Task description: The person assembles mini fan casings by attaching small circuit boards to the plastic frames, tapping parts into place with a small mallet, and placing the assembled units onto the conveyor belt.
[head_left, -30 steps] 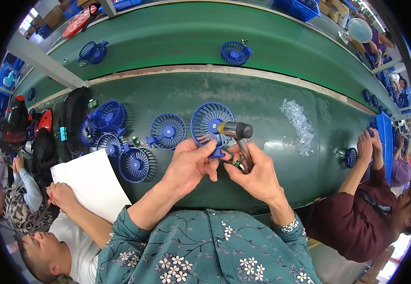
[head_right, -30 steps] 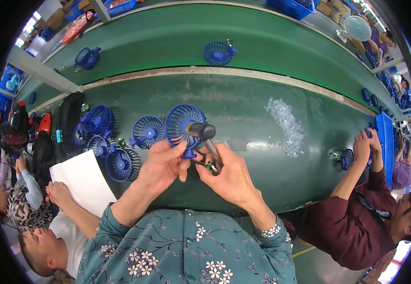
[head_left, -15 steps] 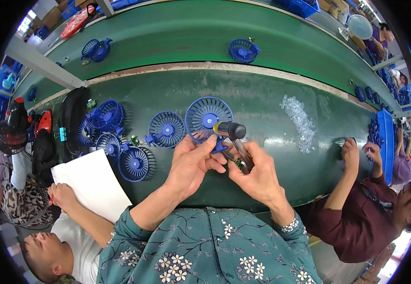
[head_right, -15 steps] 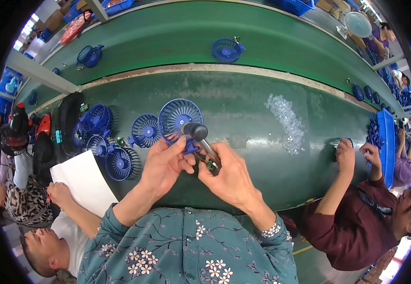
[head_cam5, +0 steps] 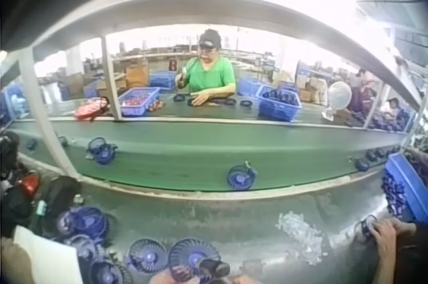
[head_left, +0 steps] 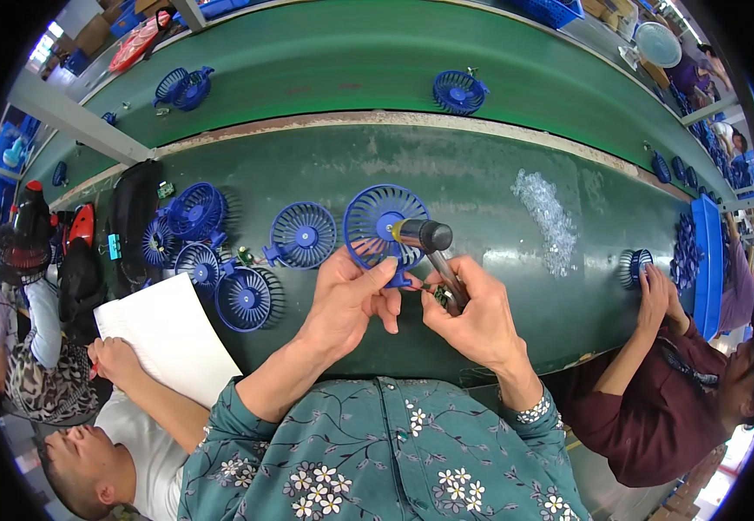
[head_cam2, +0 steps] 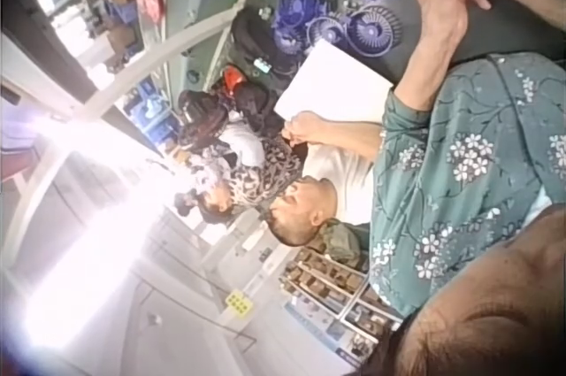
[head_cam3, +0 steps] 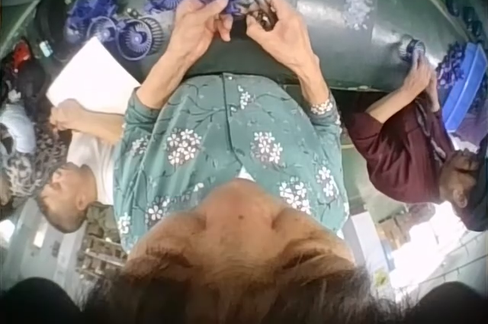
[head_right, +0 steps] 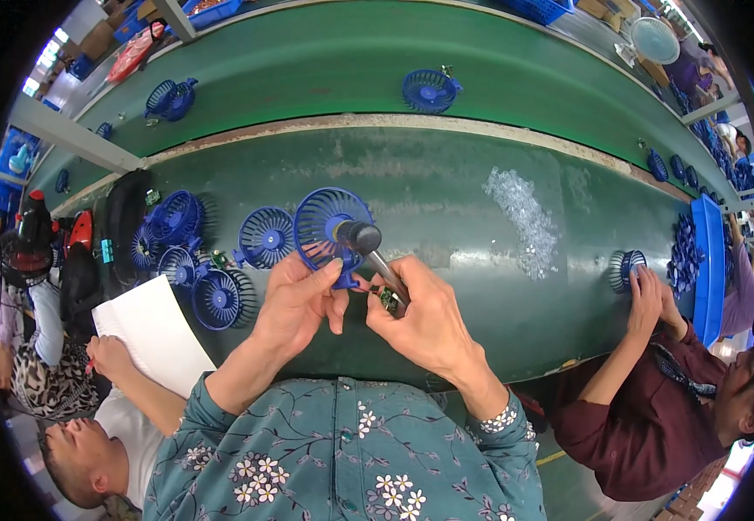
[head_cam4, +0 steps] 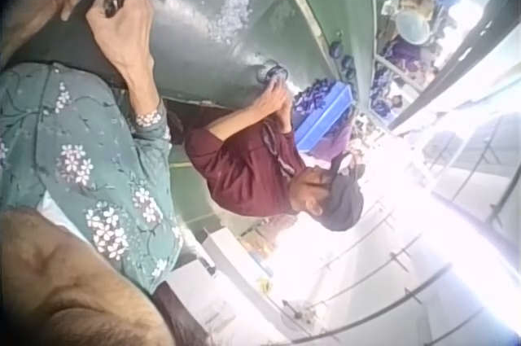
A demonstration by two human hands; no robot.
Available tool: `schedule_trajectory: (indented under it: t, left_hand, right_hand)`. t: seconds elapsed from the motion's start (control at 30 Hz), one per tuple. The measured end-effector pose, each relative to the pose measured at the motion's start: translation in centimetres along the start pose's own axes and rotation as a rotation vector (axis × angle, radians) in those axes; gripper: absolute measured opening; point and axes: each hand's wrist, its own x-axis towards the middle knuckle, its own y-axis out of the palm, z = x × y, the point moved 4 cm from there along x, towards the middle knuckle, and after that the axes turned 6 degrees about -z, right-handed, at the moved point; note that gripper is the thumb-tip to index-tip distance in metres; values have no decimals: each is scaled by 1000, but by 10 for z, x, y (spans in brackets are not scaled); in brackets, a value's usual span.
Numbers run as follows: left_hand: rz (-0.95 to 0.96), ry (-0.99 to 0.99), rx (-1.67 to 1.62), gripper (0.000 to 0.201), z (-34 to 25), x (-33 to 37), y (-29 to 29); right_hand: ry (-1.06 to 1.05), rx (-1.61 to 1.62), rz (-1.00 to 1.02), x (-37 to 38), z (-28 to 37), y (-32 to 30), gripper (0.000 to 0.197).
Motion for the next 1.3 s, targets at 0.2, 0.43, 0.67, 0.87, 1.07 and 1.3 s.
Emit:
schedule_trajectory:
  t: [0.2, 0.43, 0.67, 0.87, 1.07, 1.3]
  left_hand:
    - [17, -58, 97, 23, -3, 0, 1]
    - [-2, -171, 4, 24, 7, 3, -6]
    - [-137, -180, -91, 33, 14, 2, -8]
    - [-101, -241, -6, 39, 5, 1, -7]
    - [8, -66, 344, 29, -19, -1, -18]
    - [-469, 1060, 1404, 14, -138, 77, -38]
  right_hand:
    - [-122, -61, 11, 2, -6, -3, 26]
    - [-213, -120, -106, -1, 5, -8, 19]
    - [-539, -355, 5, -9, 21, 17, 38]
    - [-581, -409, 19, 2, 9, 26, 36]
    - [-140, 74, -151, 20, -3, 6, 13]
    - [394, 586, -37, 48, -41, 8, 11]
